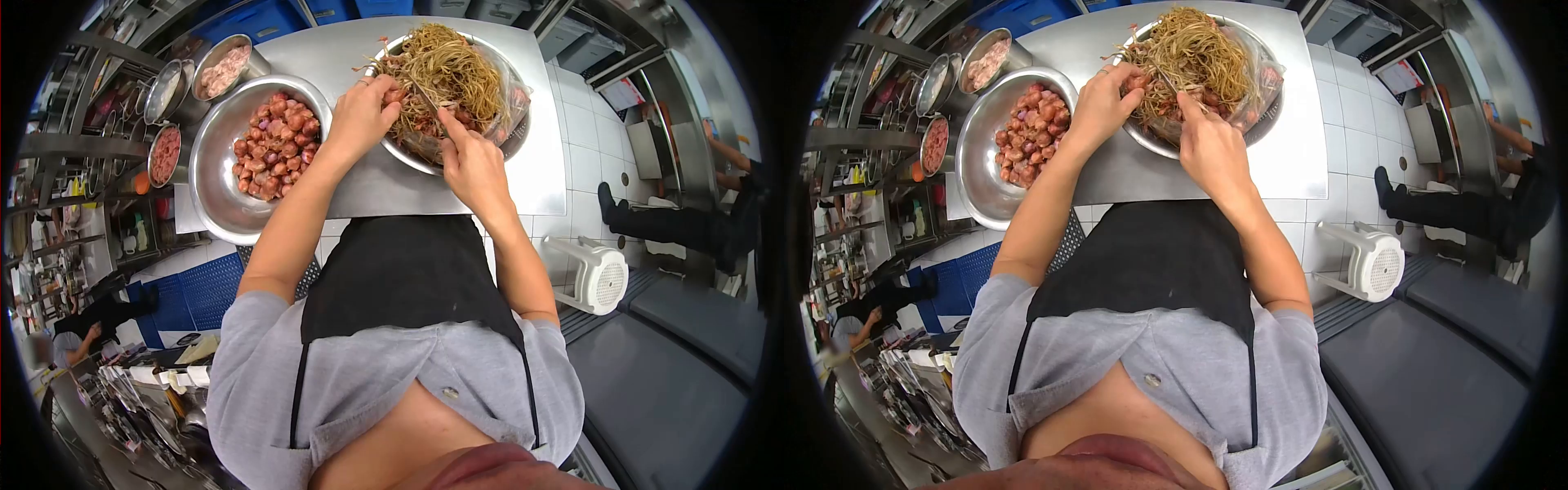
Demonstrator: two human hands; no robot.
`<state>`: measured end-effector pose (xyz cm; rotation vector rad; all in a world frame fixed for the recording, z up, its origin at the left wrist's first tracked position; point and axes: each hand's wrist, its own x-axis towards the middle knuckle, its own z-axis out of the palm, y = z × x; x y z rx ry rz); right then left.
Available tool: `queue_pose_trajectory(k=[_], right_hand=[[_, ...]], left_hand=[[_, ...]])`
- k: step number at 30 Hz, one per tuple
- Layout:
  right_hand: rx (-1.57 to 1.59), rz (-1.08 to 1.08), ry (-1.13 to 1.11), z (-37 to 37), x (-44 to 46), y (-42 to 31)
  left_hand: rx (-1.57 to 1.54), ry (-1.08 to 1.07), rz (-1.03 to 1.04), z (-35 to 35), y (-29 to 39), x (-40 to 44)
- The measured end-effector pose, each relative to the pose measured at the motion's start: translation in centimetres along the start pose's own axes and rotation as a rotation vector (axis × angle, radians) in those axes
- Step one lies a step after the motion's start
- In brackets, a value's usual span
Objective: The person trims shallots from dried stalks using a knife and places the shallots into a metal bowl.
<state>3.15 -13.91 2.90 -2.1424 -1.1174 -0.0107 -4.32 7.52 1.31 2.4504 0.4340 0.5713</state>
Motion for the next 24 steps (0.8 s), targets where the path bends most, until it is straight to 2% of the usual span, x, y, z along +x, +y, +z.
queue_pose_trajectory(k=[5,15,20,23,24], right_hand=[[-0.026,-0.057,-0.006,0.7,0.0,0.4],[-0.006,-0.019,-0.080,-1.0,-0.3,-0.8],[0.030,-0.011,-0.108,1.0,1.6,-0.7],[0.010,0.113,-0.212,3.2,2.8,-0.2],[0.017,0.049,-0.132,3.5,2.3,0.3]], left_hand=[[0.028,-0.003,0.017,0.3,-0.3,0.1],[0.067,-0.033,0.057,0.3,-0.2,0.3],[-0.012,-0.026,0.099,0.7,-0.7,0.0],[-0.155,0.025,0.093,0.0,0.6,-0.4],[-0.212,0.057,0.080,-0.6,1.0,-0.5]])
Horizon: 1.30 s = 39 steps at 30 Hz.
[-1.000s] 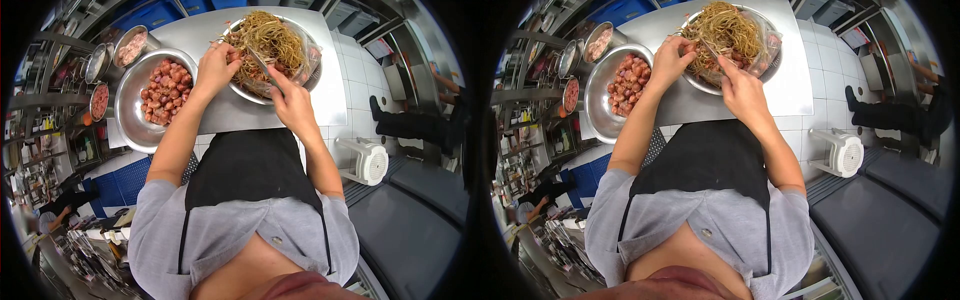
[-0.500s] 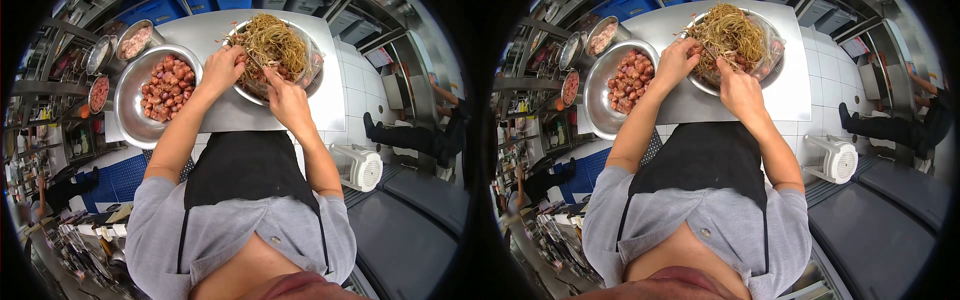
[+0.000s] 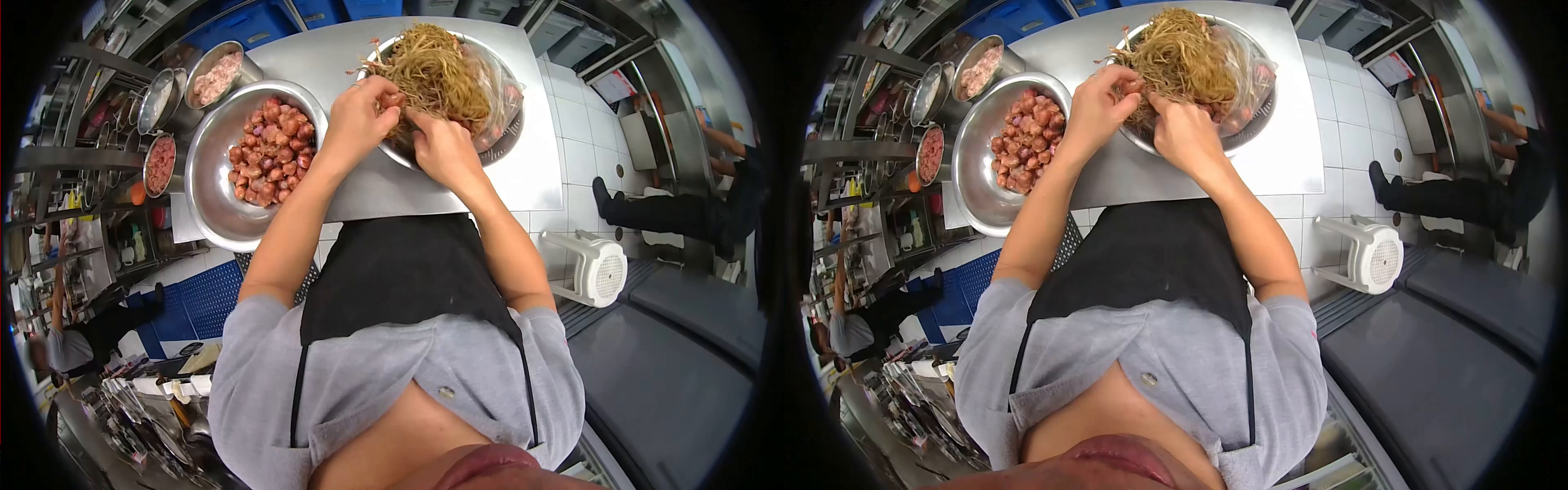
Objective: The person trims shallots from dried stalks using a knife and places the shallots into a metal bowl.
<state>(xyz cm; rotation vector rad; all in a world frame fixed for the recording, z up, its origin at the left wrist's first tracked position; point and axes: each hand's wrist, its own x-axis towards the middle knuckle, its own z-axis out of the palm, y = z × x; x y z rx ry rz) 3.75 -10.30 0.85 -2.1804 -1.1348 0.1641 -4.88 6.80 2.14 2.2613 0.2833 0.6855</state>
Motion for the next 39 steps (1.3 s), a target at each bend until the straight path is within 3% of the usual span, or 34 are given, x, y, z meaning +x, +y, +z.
queue_pose_trajectory(k=[3,4,5,7,10,13,14,23,29,31,33,35,37,39], right_hand=[[0.013,0.032,0.000,-2.5,-1.7,-0.4],[0.007,0.058,0.004,-3.2,-2.2,-0.3],[0.003,0.089,0.011,-4.0,-2.5,-0.4],[-0.007,0.156,0.030,-5.7,-2.8,-0.3],[-0.066,0.155,0.071,-7.4,-2.7,-0.3],[-0.094,0.025,0.187,-7.0,-2.6,-0.2],[-0.122,0.039,0.168,-7.0,-2.6,-0.4],[-0.244,0.158,-0.090,-13.4,-4.0,-1.4],[0.059,0.268,0.085,-12.4,-4.3,2.1],[0.251,0.246,0.196,-9.3,-4.3,4.6],[0.204,0.191,0.322,-6.1,-4.5,5.9],[0.042,0.039,0.470,-3.6,-4.9,6.9],[0.118,0.048,0.530,-2.3,-5.4,6.5],[0.119,-0.015,0.592,-1.3,-5.6,7.1]], left_hand=[[-0.566,0.139,-0.270,-1.9,-0.6,-0.8],[-0.747,0.105,-0.497,-3.9,-0.7,-1.2],[-0.870,0.107,-0.533,-6.0,-0.4,-1.8],[-0.682,0.155,-0.521,-8.8,-1.4,-3.3],[0.064,0.129,-0.184,-11.6,-4.9,-5.7],[0.508,-0.006,-0.309,-13.2,-5.9,-7.7],[0.507,-0.029,-0.396,-13.0,-6.2,-8.3],[0.532,0.043,-0.213,-11.7,-3.7,-7.3],[0.371,-0.061,0.149,-3.8,-2.2,3.4],[0.538,-0.064,0.164,-0.5,-3.0,6.9],[0.497,-0.229,-0.023,3.1,-4.5,9.0],[0.484,-0.481,0.049,5.7,-4.5,9.1],[0.260,-0.501,0.049,7.5,-4.3,7.1],[0.302,-0.401,0.055,7.9,-3.1,6.0]])
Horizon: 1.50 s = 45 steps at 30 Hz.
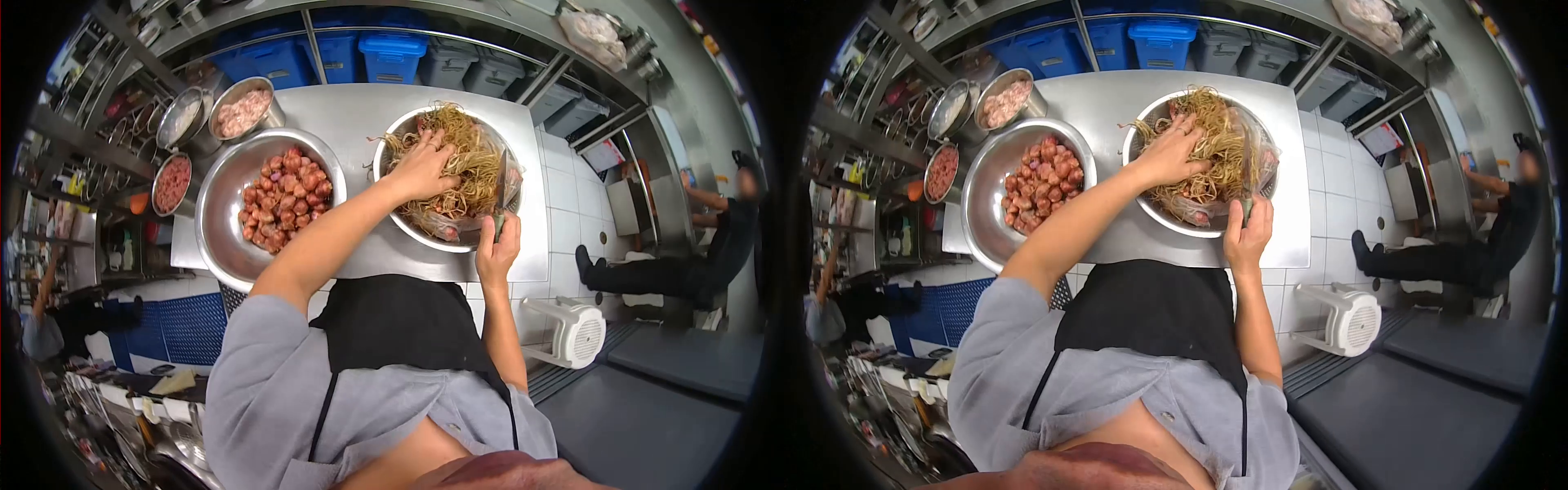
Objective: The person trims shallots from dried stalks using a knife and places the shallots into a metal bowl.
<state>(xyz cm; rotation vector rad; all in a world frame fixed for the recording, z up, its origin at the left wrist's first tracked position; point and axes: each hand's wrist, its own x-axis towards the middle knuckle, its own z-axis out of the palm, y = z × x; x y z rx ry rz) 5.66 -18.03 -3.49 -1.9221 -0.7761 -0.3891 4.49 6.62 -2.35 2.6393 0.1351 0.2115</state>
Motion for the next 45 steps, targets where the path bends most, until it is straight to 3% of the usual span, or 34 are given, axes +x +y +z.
queue_pose_trajectory(k=[3,4,6,8,10,15,21,23,26,30,32,35,37,45], right_hand=[[0.030,0.035,0.049,0.2,-0.1,-0.3],[0.039,0.033,0.053,0.2,0.1,-0.1],[0.056,0.039,0.058,0.2,0.2,0.3],[0.085,0.097,0.039,-0.1,0.1,0.2],[0.109,0.120,0.052,-0.1,0.3,0.1],[0.176,0.162,0.111,0.2,0.4,0.2],[0.203,0.188,0.135,0.1,0.4,0.1],[0.224,0.192,0.149,0.2,0.5,0.1],[0.275,0.231,0.142,0.0,0.5,0.2],[0.245,0.223,0.135,-0.5,0.7,0.0],[0.247,0.250,0.124,-0.7,0.7,-0.3],[0.235,0.226,0.131,-0.7,0.9,-0.5],[0.236,0.236,0.117,-0.8,0.9,-0.4],[0.227,0.241,0.047,-0.9,1.5,0.2]], left_hand=[[-0.208,-0.030,-0.080,-1.4,0.0,0.6],[-0.330,0.121,-0.105,-2.0,0.3,0.3],[-0.567,0.100,-0.169,-2.7,-0.6,0.9],[-1.034,0.145,-0.179,-2.7,-0.8,1.0],[-1.243,0.152,-0.254,-5.0,0.6,0.5],[-1.510,0.194,-0.283,-6.4,0.0,1.0],[-1.328,0.261,-0.332,-7.7,0.3,2.7],[-1.166,0.227,-0.353,-6.8,-0.9,3.8],[-1.196,0.168,-0.340,-4.1,-4.6,6.0],[-1.680,-0.015,-0.363,-5.9,-3.8,5.3],[-1.740,-0.089,-0.355,-8.1,-1.5,4.5],[-1.722,-0.026,-0.236,-9.3,-2.8,5.7],[-1.885,-0.236,-0.121,-11.1,-2.6,6.4],[-2.075,-0.413,-0.059,-14.3,2.4,6.7]])
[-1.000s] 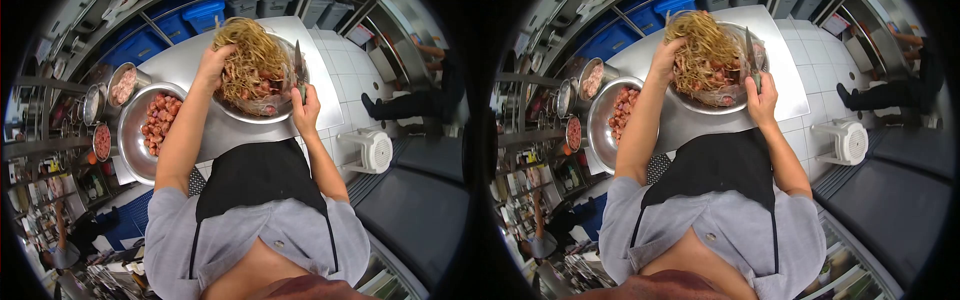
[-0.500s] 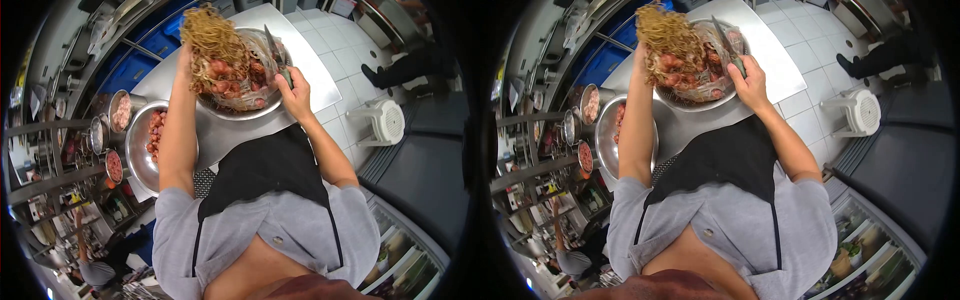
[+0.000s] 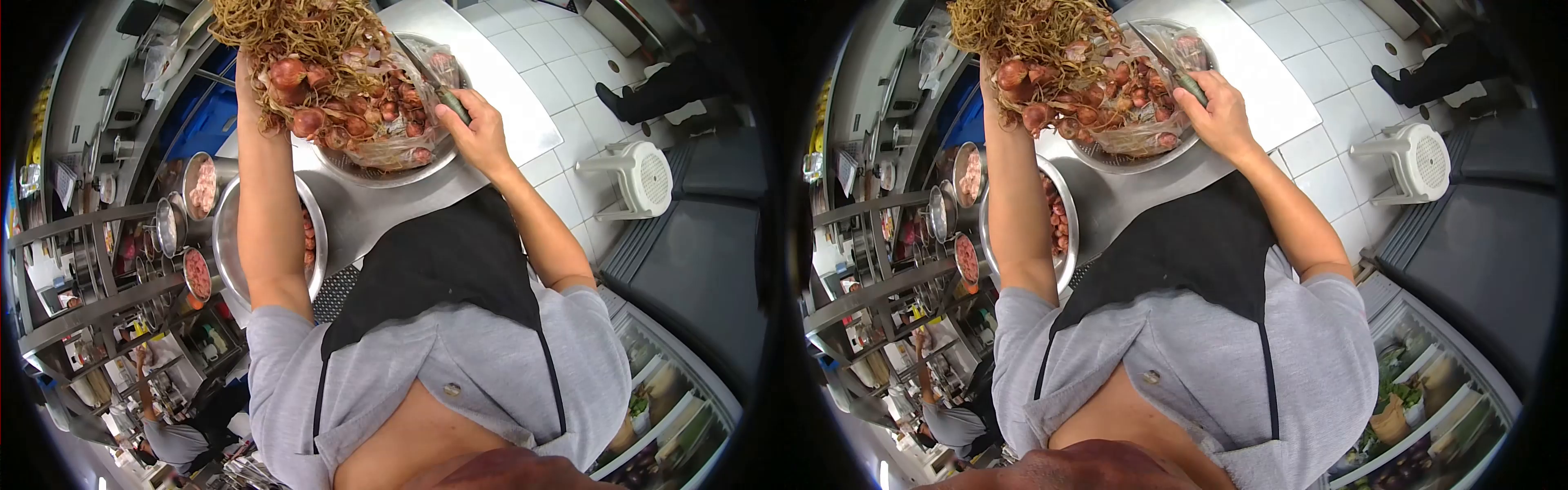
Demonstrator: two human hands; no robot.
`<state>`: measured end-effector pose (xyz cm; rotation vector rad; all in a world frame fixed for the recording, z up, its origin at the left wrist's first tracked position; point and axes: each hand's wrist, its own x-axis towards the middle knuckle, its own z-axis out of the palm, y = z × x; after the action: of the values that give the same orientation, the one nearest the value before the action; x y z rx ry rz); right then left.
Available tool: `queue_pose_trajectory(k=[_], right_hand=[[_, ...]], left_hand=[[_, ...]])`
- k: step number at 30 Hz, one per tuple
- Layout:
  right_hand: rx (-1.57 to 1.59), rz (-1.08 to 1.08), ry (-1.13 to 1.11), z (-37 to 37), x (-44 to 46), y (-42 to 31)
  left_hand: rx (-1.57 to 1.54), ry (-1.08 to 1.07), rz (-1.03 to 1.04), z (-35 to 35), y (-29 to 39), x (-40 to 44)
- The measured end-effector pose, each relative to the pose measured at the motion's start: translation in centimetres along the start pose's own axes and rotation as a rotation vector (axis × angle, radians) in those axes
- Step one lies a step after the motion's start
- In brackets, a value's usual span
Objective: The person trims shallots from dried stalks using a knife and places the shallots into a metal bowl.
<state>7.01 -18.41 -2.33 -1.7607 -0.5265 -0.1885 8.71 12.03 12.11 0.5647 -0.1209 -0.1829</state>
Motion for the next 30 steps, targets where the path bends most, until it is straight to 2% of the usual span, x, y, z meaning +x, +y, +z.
queue_pose_trajectory(k=[5,14,19,23,30], right_hand=[[0.271,0.198,0.008,-0.1,-0.1,-0.4],[0.230,0.189,0.012,-1.5,-0.9,-0.7],[0.260,0.201,0.007,-1.4,-0.5,0.3],[0.294,0.272,0.016,-1.6,-0.4,1.7],[0.330,0.277,0.013,-1.8,-0.6,1.0]], left_hand=[[0.025,0.012,-0.034,2.3,-0.9,-0.3],[0.108,0.099,-0.084,3.9,-2.0,-1.7],[0.348,0.317,-0.152,2.7,-2.7,-1.5],[0.589,0.520,-0.286,-2.3,-4.7,0.4],[0.396,0.384,-0.173,-1.0,-3.7,0.8]])
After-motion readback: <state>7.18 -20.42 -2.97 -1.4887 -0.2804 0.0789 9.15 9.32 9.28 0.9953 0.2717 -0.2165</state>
